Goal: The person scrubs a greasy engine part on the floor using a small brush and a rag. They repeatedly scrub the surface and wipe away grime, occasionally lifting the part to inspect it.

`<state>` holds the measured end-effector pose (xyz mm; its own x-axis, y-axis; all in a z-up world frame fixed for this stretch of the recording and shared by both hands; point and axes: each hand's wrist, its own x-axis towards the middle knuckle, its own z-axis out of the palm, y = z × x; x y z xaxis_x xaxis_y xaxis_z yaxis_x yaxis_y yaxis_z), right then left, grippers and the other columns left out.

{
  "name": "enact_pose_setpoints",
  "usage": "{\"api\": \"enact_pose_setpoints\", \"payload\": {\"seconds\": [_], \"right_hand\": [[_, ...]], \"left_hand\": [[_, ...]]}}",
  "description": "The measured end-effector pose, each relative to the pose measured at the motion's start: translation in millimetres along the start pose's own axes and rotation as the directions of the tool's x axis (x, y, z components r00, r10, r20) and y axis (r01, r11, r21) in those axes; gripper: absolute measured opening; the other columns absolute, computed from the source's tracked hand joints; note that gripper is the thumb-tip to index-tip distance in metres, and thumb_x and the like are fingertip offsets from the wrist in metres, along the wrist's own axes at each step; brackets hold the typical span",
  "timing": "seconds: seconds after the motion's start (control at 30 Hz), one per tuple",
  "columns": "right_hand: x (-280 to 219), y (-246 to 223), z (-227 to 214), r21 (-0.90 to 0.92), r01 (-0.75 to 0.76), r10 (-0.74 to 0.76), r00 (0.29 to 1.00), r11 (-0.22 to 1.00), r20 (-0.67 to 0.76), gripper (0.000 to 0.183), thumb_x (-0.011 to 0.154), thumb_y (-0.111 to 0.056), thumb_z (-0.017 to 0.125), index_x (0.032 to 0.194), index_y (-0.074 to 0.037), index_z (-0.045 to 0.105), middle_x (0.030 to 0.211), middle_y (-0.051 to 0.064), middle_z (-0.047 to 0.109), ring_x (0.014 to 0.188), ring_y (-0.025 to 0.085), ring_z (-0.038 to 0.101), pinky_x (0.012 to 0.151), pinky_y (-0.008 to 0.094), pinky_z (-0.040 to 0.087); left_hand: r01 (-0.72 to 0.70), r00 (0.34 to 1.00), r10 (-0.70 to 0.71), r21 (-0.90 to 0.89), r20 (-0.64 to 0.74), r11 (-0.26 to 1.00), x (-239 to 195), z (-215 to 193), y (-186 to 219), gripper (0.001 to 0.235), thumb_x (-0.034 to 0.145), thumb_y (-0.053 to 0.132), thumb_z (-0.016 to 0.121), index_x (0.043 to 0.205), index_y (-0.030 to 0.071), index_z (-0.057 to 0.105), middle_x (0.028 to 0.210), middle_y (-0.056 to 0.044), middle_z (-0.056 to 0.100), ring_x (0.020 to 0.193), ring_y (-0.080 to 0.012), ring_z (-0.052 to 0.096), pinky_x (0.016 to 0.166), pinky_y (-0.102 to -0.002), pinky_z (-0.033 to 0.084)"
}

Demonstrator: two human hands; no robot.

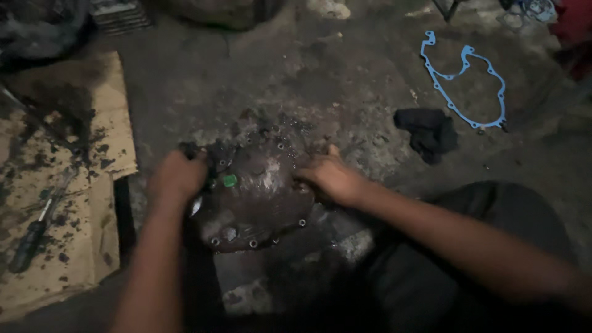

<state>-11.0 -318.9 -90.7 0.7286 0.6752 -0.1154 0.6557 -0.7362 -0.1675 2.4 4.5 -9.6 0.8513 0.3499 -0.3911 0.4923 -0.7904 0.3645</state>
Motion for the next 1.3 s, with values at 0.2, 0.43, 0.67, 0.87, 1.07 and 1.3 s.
{"api": "enact_pose_setpoints", "payload": {"seconds": [0.2, 0.43, 0.67, 0.87, 1.07, 1.3], "right_hand": [[-23.5, 8.7, -2.7, 0.061, -0.051, 0.05, 0.999, 0.997, 0.019, 0.036, 0.093, -0.014, 0.054, 0.128, -0.014, 0.065, 0.117, 0.01, 0.07, 0.119, 0.029, 0.062, 0.11, 0.06, 0.026], [-12.0, 14.9, -11.5, -0.034, -0.025, 0.026, 0.999, 0.999, 0.033, 0.043, 0.092, -0.008, 0.053, 0.133, -0.014, 0.064, 0.119, 0.011, 0.07, 0.122, 0.031, 0.058, 0.114, 0.065, 0.021], [0.0, 2.1, -7.3, 0.136, -0.049, 0.059, 0.996, 0.99, -0.069, 0.039, 0.089, -0.011, 0.062, 0.128, -0.015, 0.067, 0.12, 0.01, 0.072, 0.117, 0.028, 0.063, 0.111, 0.07, 0.015], [1.9, 6.4, -17.8, 0.089, -0.016, 0.017, 1.0, 0.996, -0.015, 0.036, 0.089, -0.016, 0.065, 0.125, -0.015, 0.068, 0.108, 0.01, 0.073, 0.113, 0.027, 0.066, 0.115, 0.061, 0.024], [-0.1, 1.4, -11.8, 0.204, 0.013, 0.001, 0.998, 0.979, -0.069, 0.029, 0.094, -0.022, 0.066, 0.123, -0.015, 0.07, 0.108, 0.009, 0.075, 0.108, 0.028, 0.067, 0.106, 0.069, 0.021], [14.9, 4.2, -1.6, 0.127, 0.177, -0.144, 0.961, 0.976, -0.237, 0.031, 0.089, -0.017, 0.066, 0.12, -0.014, 0.071, 0.11, 0.008, 0.075, 0.109, 0.029, 0.069, 0.106, 0.069, 0.025]], "left_hand": [[-0.039, 0.999, 0.038, -0.045, -0.017, 0.998, -1.9, -1.2, 0.8, 0.049, 0.095, 0.049, 0.06, 0.132, 0.019, 0.069, 0.135, -0.021, 0.066, 0.128, -0.0424, 0.06, 0.107, -0.053, 0.046], [-0.038, 0.999, 0.038, -0.006, -0.022, 0.999, 6.2, 0.9, -2.6, 0.052, 0.094, 0.051, 0.061, 0.134, 0.017, 0.067, 0.136, -0.024, 0.064, 0.129, -0.0443, 0.058, 0.107, -0.054, 0.045], [-0.14, 0.986, 0.127, -0.136, -0.104, 0.981, 16.5, 14.0, -11.1, 0.055, 0.095, 0.05, 0.061, 0.134, 0.012, 0.068, 0.133, -0.026, 0.066, 0.129, -0.0445, 0.06, 0.107, -0.051, 0.048], [-0.055, 0.998, 0.054, -0.06, -0.016, 0.997, 0.3, -3.3, 0.5, 0.052, 0.09, 0.045, 0.063, 0.137, 0.023, 0.063, 0.135, -0.021, 0.061, 0.127, -0.0432, 0.056, 0.105, -0.052, 0.045], [-0.054, 0.998, 0.054, -0.028, -0.014, 0.998, -7.4, -6.6, 2.7, 0.047, 0.096, 0.048, 0.057, 0.132, 0.021, 0.069, 0.133, -0.021, 0.066, 0.128, -0.0428, 0.06, 0.106, -0.053, 0.047], [-0.051, 0.998, 0.051, -0.01, -0.02, 0.999, -0.3, 2.7, 2.4, 0.052, 0.094, 0.049, 0.059, 0.132, 0.015, 0.068, 0.134, -0.021, 0.065, 0.126, -0.0433, 0.059, 0.107, -0.055, 0.043]]}}
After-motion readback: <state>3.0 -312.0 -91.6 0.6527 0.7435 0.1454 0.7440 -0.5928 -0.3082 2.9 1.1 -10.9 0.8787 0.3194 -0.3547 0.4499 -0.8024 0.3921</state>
